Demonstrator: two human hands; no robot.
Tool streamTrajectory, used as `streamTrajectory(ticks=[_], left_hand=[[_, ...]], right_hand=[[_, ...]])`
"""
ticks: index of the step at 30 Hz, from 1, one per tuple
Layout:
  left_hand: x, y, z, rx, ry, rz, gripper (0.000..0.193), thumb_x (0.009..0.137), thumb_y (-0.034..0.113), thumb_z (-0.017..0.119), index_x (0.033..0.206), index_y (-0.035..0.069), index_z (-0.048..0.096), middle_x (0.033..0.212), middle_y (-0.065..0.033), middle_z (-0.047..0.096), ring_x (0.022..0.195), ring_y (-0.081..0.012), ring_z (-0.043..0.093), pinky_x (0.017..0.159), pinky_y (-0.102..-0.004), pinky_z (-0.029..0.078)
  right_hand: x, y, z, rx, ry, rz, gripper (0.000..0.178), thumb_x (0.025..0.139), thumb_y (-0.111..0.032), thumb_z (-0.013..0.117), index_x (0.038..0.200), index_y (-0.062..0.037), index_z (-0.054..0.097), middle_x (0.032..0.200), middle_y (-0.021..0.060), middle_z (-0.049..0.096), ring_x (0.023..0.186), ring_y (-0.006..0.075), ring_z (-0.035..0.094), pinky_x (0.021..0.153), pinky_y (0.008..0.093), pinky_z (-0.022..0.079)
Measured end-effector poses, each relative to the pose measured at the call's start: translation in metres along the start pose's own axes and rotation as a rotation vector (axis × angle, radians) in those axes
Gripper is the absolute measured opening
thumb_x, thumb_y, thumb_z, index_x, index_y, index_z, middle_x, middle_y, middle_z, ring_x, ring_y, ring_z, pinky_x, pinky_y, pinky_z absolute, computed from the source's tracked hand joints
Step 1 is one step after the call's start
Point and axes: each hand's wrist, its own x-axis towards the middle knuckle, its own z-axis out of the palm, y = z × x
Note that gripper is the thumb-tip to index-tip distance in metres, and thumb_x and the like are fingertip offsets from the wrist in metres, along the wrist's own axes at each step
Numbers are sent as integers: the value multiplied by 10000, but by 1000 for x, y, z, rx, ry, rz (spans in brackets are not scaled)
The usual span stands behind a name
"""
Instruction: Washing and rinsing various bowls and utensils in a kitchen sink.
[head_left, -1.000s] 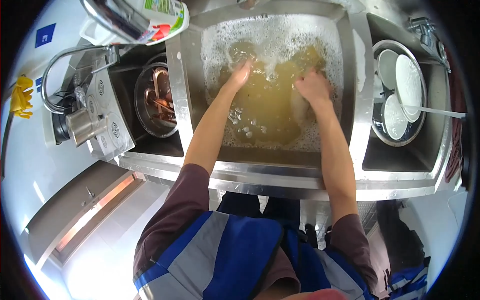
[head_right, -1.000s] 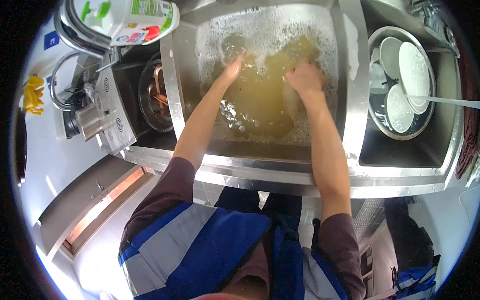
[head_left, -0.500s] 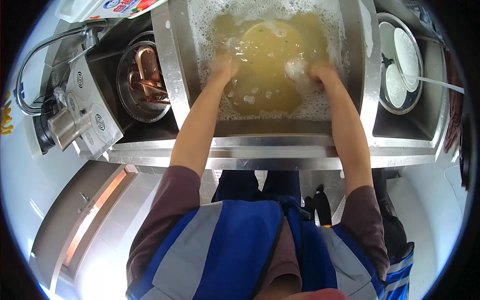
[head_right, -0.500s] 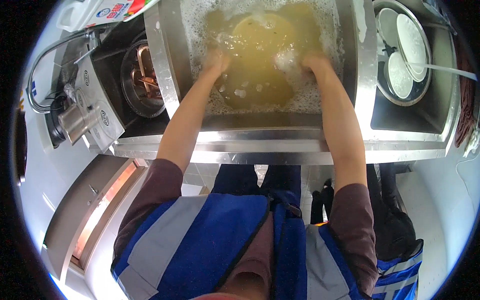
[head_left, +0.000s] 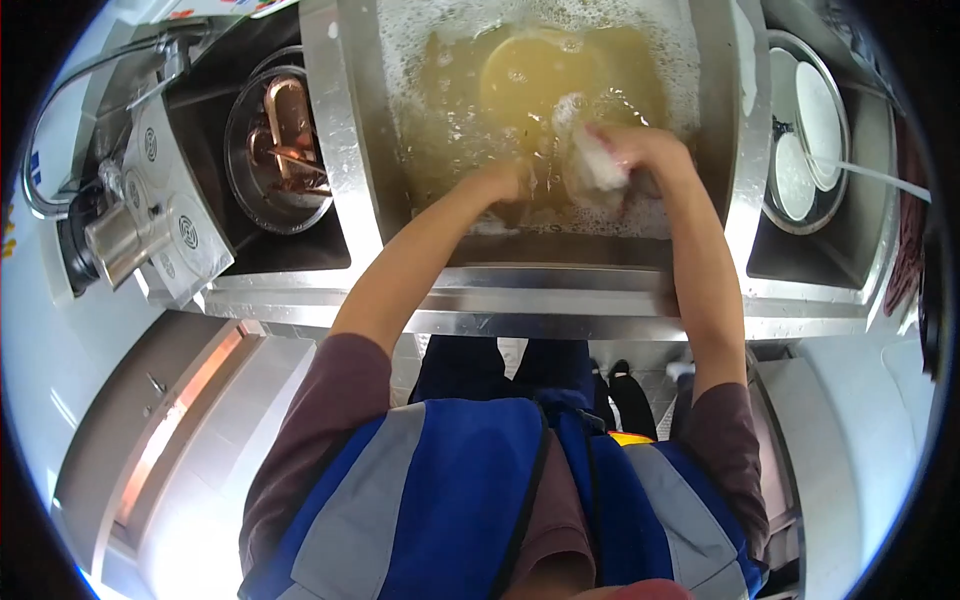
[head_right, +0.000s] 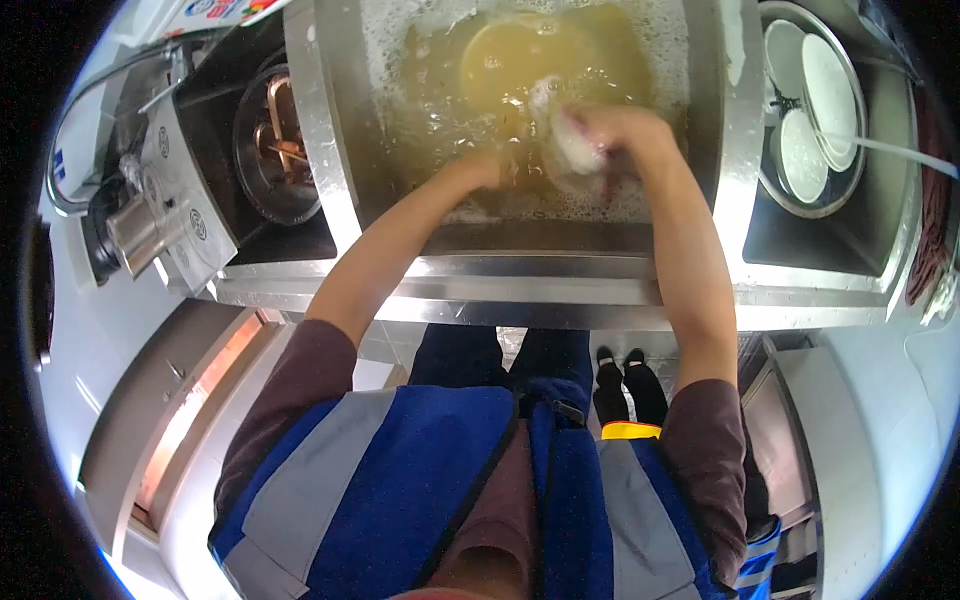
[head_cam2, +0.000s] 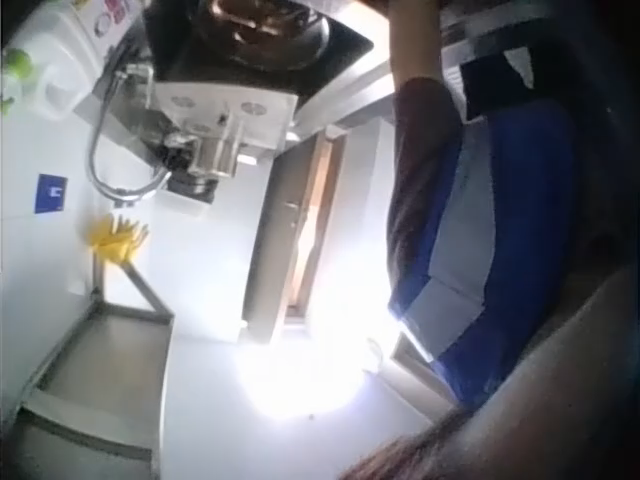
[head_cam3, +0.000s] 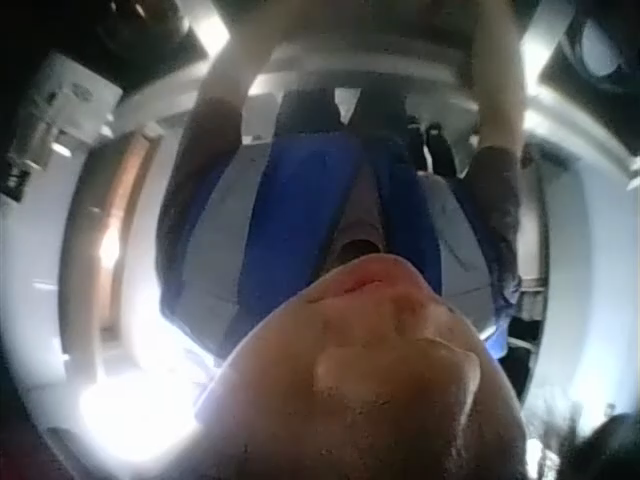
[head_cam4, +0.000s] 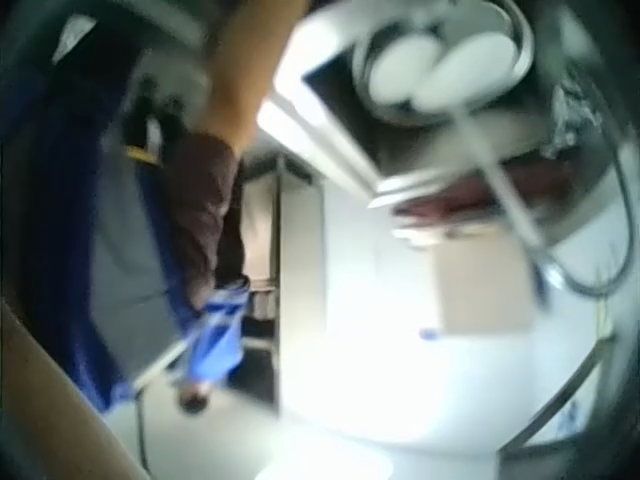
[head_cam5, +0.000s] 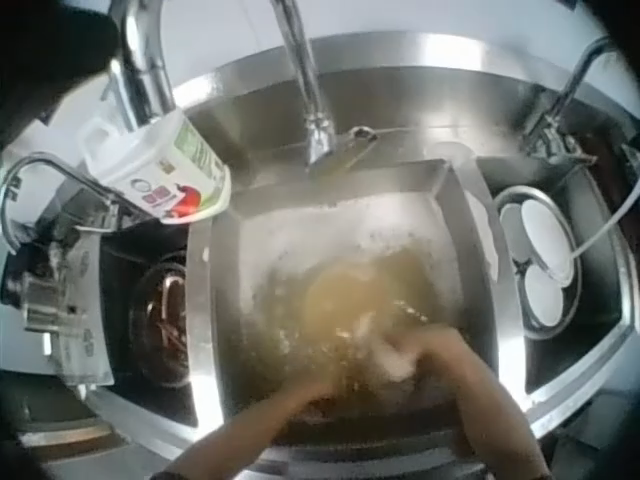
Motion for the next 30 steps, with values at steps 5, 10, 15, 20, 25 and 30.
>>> streamTrajectory(ticks=[5,10,15,20,25,30], left_hand=[[-15,16,12,17,104,196,240,752,146,568,954,50,653,932,-196,650,848,-335,632,735,-398,495],[-40,36,-37,101,257,386,245,753,119,550,967,38,637,881,-193,652,802,-324,635,706,-392,498],[-83,42,-112,-1032,443,-229,309,862,193,566,1086,-19,558,829,-94,596,772,-160,581,706,-325,496],[-73,81,-128,-1163,345,89,357,872,272,617,1095,0,556,930,-67,596,806,-155,578,787,-300,463],[-46,87,-133,-1188,453,52,413,876,301,638,1122,-17,540,978,-73,618,854,-135,599,753,-288,488],[-13,73,-133,-1419,342,69,342,932,285,552,1123,3,531,1027,-82,617,811,-142,578,773,-281,488]], right_hand=[[9,18,0,209,76,-509,508,811,-231,656,1262,-117,452,1196,70,545,1045,164,523,876,325,448],[-19,-49,11,362,387,-708,257,767,-148,646,984,-39,565,1007,79,562,935,238,595,807,334,491],[-16,-57,15,-182,592,-874,176,713,-104,651,854,-53,558,897,95,562,849,265,588,778,349,496],[-9,-55,20,486,430,-743,128,807,-114,612,894,-48,546,865,84,601,812,189,609,745,318,500],[11,-49,30,1015,233,-800,142,907,-191,530,968,-63,542,886,51,588,790,150,594,710,310,507],[28,-5,18,1092,247,-714,307,950,-347,480,1079,-68,490,951,48,559,839,141,580,728,294,503]])
